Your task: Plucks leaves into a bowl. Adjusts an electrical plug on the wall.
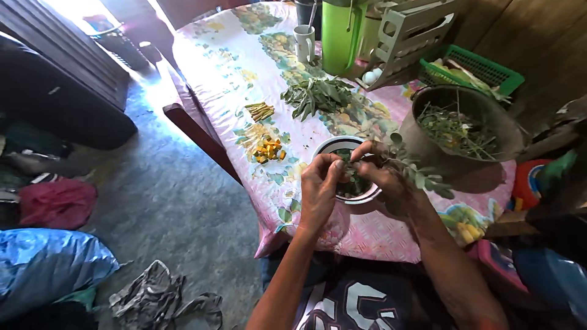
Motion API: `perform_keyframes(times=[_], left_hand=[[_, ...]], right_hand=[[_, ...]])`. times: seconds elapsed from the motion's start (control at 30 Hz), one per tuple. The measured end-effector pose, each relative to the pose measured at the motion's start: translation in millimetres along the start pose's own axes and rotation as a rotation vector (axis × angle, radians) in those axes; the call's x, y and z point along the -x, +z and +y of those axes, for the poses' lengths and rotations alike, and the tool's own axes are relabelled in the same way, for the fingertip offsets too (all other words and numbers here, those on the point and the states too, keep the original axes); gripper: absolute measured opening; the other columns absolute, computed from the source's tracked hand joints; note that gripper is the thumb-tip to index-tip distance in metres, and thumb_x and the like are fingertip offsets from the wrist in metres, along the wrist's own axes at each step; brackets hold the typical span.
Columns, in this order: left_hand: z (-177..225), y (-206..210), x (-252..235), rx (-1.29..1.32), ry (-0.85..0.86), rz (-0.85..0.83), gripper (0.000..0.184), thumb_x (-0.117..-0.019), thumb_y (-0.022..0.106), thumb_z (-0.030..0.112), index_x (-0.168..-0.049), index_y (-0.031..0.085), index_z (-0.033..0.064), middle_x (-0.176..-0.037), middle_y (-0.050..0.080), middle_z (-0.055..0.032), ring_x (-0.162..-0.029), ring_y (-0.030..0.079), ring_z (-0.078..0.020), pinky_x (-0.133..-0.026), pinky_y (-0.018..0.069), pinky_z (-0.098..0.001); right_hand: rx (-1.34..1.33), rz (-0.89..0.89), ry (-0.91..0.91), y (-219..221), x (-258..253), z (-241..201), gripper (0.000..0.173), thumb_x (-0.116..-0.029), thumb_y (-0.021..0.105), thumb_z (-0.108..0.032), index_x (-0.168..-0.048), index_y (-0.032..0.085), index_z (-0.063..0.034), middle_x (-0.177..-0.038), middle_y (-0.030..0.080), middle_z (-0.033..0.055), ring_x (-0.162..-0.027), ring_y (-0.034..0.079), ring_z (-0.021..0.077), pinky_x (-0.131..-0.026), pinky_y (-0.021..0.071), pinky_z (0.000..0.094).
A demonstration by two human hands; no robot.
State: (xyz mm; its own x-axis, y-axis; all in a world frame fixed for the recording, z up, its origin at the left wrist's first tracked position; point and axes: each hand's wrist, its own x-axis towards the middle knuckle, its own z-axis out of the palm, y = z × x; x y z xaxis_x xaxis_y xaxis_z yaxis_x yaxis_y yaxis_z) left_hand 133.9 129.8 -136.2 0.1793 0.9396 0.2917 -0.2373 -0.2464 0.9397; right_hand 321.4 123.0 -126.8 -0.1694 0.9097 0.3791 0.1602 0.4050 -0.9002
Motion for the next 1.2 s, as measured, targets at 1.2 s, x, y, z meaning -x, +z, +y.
perform_keyframes(times=[1.2], left_hand=[[1,6,-8,0.210,-0.022,-0.149,0.011,-0.1048,0.055,0.011,-0.110,0.063,0.0041,-0.090,0.064,-0.0082,-0.074,0.065,-0.0146,-0.069,0.0595,-0.0305]], right_hand=[[-0.045,0.014,-0.026,-5,12,14,0.011,-0.1016,0.060,-0.020,-0.108,0.065,-0.0123,-0.086,0.063,-0.0054,-0.071,0.058,-0.0001,-0.061,0.0500,0.0152]])
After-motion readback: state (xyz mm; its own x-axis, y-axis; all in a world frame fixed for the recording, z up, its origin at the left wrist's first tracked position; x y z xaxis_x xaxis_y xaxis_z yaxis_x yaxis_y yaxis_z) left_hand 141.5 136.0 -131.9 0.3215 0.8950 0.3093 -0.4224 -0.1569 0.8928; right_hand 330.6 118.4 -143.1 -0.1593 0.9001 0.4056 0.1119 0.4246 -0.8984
